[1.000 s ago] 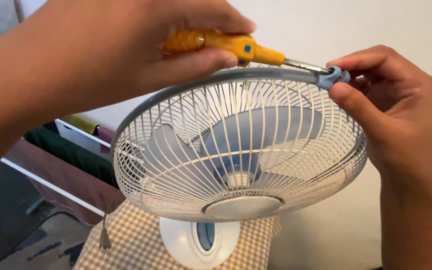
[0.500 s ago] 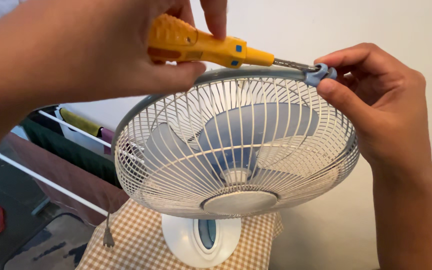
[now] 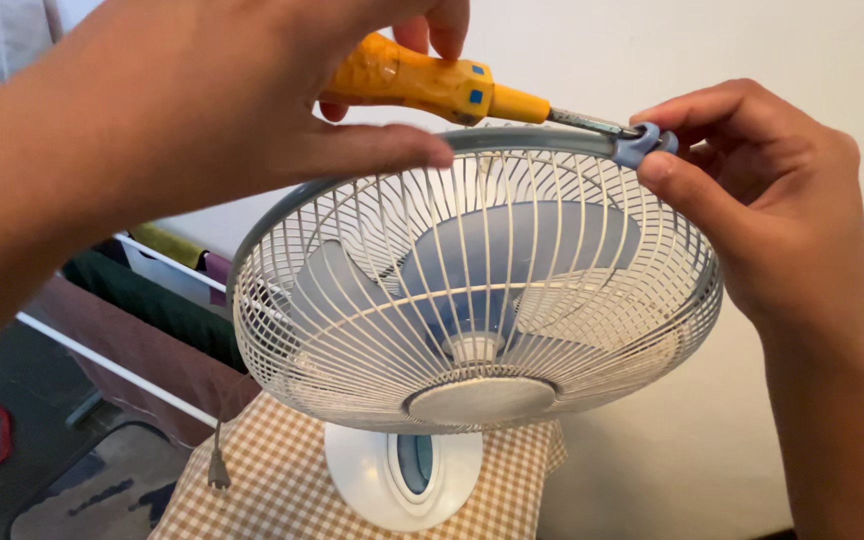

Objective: The person uses a screwdriver to loosen a screw on the front grille of a table fan, then removes the grille and places it on the floor. They proceed to unscrew the central cap and remove the fan blades from the motor shaft.

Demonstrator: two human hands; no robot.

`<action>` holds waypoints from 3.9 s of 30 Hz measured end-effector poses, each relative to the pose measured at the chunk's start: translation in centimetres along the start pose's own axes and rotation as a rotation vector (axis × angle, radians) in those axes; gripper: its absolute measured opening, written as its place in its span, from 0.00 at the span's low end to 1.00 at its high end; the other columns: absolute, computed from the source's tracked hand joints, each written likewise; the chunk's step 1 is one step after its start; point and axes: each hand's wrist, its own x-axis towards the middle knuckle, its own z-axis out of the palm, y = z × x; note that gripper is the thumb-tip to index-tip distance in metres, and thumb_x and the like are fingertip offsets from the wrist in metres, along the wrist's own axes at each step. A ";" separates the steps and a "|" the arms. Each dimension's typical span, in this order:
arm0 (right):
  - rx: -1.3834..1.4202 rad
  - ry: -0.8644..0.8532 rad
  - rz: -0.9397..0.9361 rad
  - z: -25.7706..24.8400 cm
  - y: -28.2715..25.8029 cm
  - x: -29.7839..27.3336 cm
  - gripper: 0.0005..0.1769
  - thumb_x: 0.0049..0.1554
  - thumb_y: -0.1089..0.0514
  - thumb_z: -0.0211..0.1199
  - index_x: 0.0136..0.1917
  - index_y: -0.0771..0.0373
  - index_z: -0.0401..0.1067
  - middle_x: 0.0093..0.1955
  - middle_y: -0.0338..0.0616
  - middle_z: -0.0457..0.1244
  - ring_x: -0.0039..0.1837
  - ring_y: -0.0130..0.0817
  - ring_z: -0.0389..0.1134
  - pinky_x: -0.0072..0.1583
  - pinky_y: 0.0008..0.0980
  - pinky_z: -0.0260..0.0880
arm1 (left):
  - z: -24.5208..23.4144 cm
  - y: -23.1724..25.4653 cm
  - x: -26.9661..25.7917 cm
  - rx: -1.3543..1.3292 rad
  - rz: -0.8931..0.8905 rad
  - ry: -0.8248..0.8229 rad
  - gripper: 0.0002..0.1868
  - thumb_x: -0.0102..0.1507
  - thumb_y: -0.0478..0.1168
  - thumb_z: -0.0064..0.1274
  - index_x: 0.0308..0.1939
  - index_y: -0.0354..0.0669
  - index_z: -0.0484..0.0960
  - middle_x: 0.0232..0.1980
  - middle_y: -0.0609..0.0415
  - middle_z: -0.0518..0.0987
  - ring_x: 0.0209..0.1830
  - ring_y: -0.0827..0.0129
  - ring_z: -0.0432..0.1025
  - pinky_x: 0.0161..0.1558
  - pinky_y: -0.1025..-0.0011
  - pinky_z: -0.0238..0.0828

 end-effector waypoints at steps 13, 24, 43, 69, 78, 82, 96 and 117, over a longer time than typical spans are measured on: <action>0.072 0.014 -0.010 0.2 0.8 -0.3 0.12 0.60 0.68 0.65 0.59 0.68 0.73 0.50 0.38 0.67 0.51 0.20 0.65 0.55 0.19 0.68 | 0.1 -0.5 0.2 -0.065 -0.030 0.024 0.14 0.67 0.45 0.61 0.44 0.37 0.79 0.38 0.48 0.81 0.28 0.62 0.75 0.29 0.64 0.73; 0.094 0.009 0.006 0.0 1.2 -0.4 0.13 0.60 0.68 0.65 0.58 0.69 0.72 0.50 0.40 0.67 0.51 0.21 0.67 0.55 0.20 0.71 | 0.1 0.4 -0.2 0.052 0.097 0.141 0.18 0.63 0.47 0.67 0.43 0.37 0.79 0.38 0.48 0.81 0.32 0.60 0.78 0.34 0.65 0.76; -0.062 0.079 0.075 0.5 1.3 -0.1 0.13 0.56 0.64 0.68 0.55 0.68 0.77 0.44 0.41 0.68 0.47 0.24 0.66 0.49 0.23 0.68 | 0.5 1.0 -0.5 0.063 0.057 0.138 0.17 0.64 0.52 0.62 0.40 0.44 0.76 0.36 0.57 0.76 0.27 0.65 0.75 0.25 0.64 0.69; 0.016 0.039 0.050 0.1 0.8 0.0 0.12 0.56 0.63 0.67 0.54 0.65 0.76 0.41 0.34 0.65 0.43 0.18 0.61 0.43 0.18 0.62 | 0.2 0.6 1.3 -0.171 0.089 0.169 0.23 0.58 0.50 0.65 0.44 0.38 0.74 0.39 0.48 0.80 0.34 0.60 0.78 0.34 0.70 0.77; -0.024 0.041 0.037 0.1 0.7 0.0 0.11 0.57 0.61 0.68 0.54 0.64 0.77 0.39 0.33 0.63 0.42 0.18 0.60 0.42 0.18 0.60 | 0.1 -0.2 1.3 -0.063 -0.089 -0.043 0.13 0.64 0.48 0.63 0.43 0.45 0.82 0.35 0.54 0.84 0.27 0.66 0.77 0.32 0.69 0.75; -0.022 0.044 0.047 0.2 0.5 0.1 0.11 0.56 0.61 0.68 0.54 0.64 0.77 0.39 0.32 0.63 0.41 0.17 0.60 0.42 0.18 0.61 | 0.5 0.1 1.3 -0.048 -0.175 -0.090 0.13 0.66 0.50 0.59 0.48 0.49 0.85 0.31 0.58 0.85 0.20 0.68 0.75 0.29 0.70 0.72; -0.030 0.036 0.024 0.1 0.7 0.1 0.11 0.57 0.61 0.68 0.54 0.63 0.77 0.40 0.33 0.64 0.42 0.17 0.60 0.42 0.18 0.60 | 0.1 0.4 2.2 -0.240 -0.277 -0.131 0.15 0.67 0.53 0.54 0.42 0.46 0.86 0.24 0.56 0.82 0.16 0.70 0.72 0.21 0.72 0.65; -0.105 0.087 -0.112 0.7 0.7 -0.7 0.11 0.62 0.65 0.65 0.58 0.68 0.72 0.53 0.40 0.67 0.51 0.21 0.67 0.51 0.20 0.68 | 10.2 12.2 -23.7 -0.438 -0.418 0.120 0.25 0.55 0.62 0.69 0.44 0.47 0.89 0.30 0.63 0.81 0.25 0.74 0.78 0.27 0.72 0.73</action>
